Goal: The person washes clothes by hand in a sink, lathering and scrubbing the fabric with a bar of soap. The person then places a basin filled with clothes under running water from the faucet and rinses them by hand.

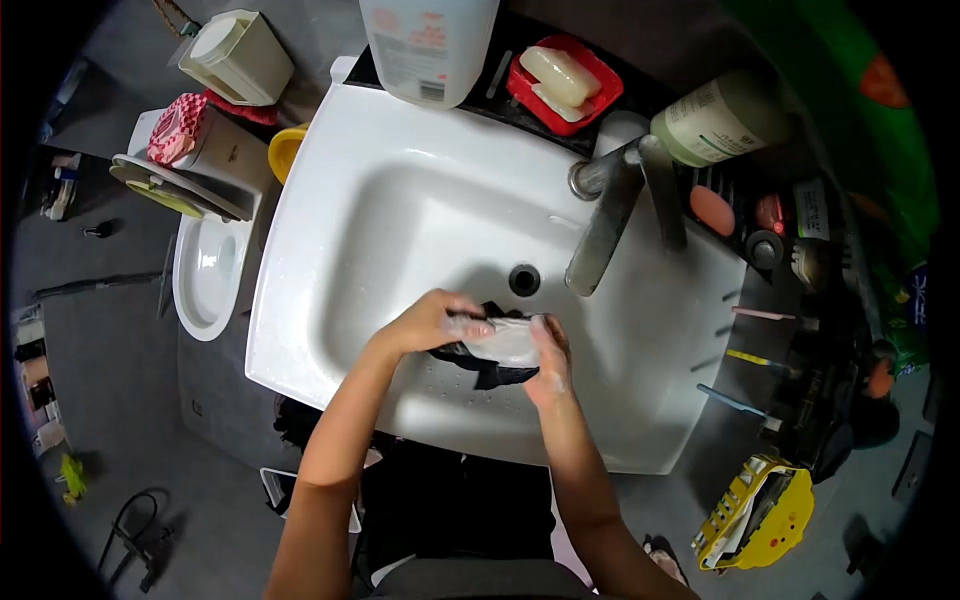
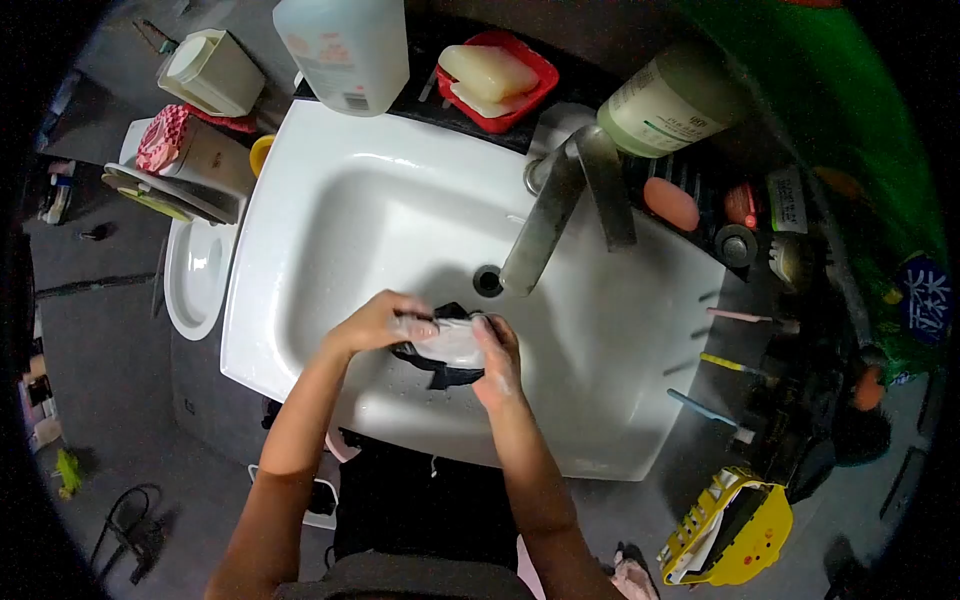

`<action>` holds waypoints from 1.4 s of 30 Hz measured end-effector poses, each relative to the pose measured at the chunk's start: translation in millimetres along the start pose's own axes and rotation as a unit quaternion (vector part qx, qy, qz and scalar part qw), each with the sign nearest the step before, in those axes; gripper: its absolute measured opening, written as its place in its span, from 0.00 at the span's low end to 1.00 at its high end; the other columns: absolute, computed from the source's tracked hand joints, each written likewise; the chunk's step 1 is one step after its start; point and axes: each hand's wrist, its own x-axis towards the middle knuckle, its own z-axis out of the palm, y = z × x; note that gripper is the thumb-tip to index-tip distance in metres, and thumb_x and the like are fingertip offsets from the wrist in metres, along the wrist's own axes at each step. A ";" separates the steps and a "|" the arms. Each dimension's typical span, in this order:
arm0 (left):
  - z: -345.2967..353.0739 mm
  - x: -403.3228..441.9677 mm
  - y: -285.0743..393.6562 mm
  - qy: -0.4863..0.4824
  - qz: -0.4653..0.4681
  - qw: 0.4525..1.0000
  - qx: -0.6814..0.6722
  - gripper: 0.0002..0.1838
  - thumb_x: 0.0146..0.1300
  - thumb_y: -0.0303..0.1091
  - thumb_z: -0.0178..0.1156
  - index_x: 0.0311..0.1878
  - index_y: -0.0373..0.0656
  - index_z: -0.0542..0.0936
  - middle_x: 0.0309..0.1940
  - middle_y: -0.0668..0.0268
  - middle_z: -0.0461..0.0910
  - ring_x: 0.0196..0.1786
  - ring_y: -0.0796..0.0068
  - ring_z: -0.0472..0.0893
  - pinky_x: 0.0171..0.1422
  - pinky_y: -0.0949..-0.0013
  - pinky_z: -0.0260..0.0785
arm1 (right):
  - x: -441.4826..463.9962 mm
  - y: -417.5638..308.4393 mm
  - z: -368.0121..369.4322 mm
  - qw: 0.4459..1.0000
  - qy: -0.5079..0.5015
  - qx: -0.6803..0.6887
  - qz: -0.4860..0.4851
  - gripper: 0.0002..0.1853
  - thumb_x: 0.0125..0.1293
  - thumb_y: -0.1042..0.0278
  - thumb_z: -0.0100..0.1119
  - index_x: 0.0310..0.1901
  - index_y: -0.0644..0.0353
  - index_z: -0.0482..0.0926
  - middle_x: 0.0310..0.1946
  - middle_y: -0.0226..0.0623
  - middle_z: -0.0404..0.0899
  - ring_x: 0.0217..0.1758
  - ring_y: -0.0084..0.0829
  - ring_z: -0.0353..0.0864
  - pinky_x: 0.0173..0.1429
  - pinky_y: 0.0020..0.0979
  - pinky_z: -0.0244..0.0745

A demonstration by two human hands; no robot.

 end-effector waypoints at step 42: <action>40.2 16.2 7.8 0.170 0.093 0.981 -0.026 0.23 0.59 0.50 0.53 0.22 0.38 0.77 0.21 0.54 0.74 0.28 0.57 0.74 0.36 0.65 0.66 | 3.6 -3.8 16.9 0.963 -0.003 0.148 0.223 0.25 0.62 0.45 0.49 0.49 0.60 0.70 0.44 0.36 0.75 0.47 0.30 0.75 0.50 0.30 0.71</action>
